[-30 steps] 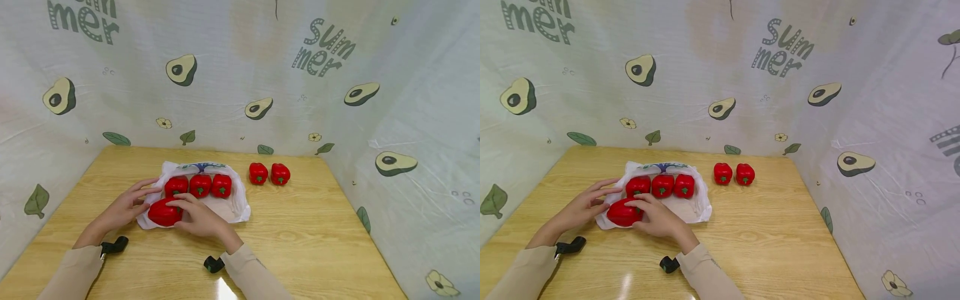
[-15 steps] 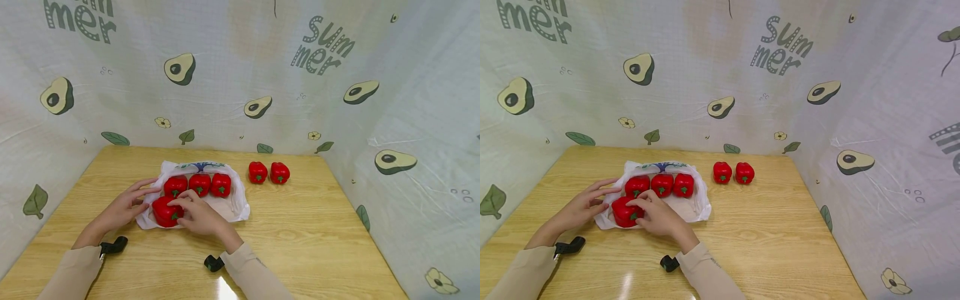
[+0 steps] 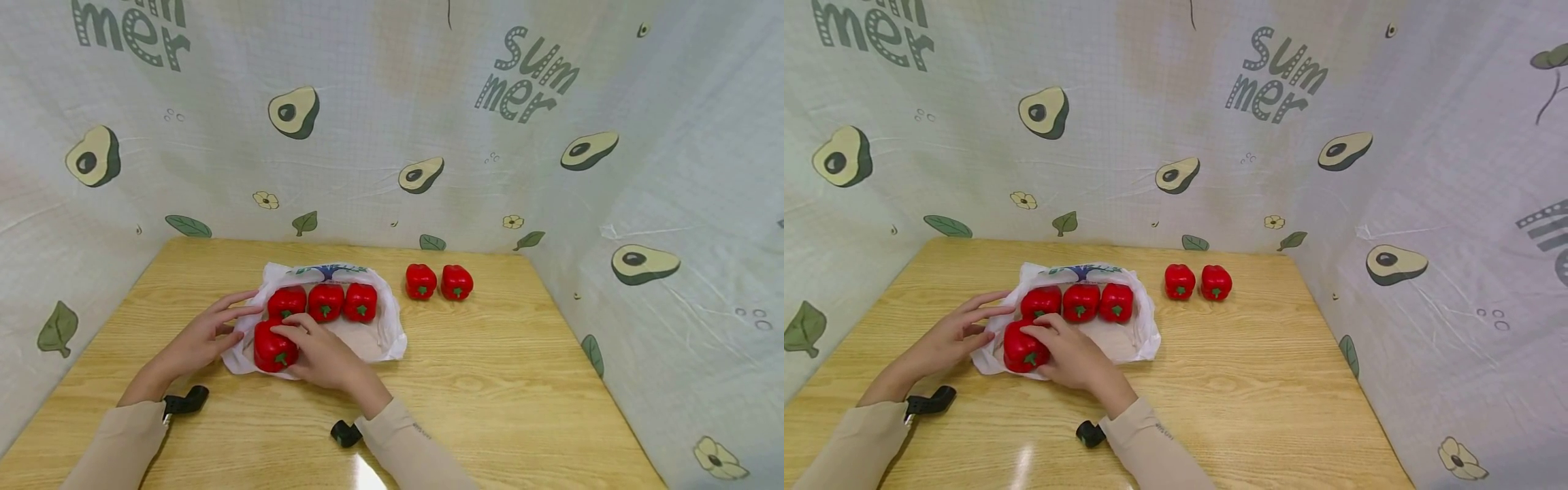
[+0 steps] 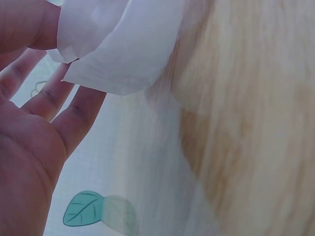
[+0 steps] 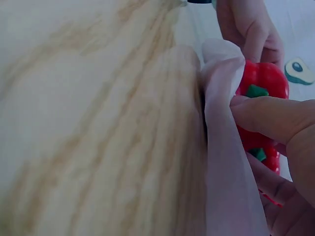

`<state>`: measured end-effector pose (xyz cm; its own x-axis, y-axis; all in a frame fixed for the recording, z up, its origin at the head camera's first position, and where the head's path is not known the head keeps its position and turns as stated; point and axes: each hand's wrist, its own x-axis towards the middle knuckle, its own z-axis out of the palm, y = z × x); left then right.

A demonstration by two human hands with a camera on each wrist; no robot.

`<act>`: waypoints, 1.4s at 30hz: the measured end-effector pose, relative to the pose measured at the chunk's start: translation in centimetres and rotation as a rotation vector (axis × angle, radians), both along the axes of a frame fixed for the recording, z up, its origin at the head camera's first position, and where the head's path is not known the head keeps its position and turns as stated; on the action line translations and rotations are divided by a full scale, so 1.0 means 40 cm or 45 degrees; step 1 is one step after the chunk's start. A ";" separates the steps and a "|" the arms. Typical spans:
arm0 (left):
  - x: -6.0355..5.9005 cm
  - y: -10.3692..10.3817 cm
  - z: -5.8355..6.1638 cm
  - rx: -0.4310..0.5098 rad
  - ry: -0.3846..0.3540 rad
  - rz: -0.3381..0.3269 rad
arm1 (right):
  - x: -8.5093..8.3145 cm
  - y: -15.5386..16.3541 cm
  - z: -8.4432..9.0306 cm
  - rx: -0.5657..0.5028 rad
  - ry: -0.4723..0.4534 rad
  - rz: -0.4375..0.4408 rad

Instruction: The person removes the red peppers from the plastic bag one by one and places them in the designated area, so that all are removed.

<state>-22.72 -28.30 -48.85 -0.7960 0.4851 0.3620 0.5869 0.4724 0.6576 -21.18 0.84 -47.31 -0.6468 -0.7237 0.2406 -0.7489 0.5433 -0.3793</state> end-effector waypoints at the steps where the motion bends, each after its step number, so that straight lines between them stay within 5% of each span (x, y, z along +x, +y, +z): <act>1: 0.000 0.000 0.001 0.002 -0.004 0.001 | 0.001 -0.001 -0.001 -0.004 0.007 -0.002; 12: 0.002 0.000 -0.002 0.049 -0.064 -0.012 | 0.006 -0.007 -0.008 -0.059 0.063 -0.043; 25: 0.002 -0.003 -0.001 0.036 -0.029 -0.027 | 0.007 -0.007 -0.001 -0.021 0.098 -0.031; 42: 0.003 -0.001 0.004 0.030 -0.030 -0.021 | 0.001 0.023 0.034 -0.109 -0.188 -0.037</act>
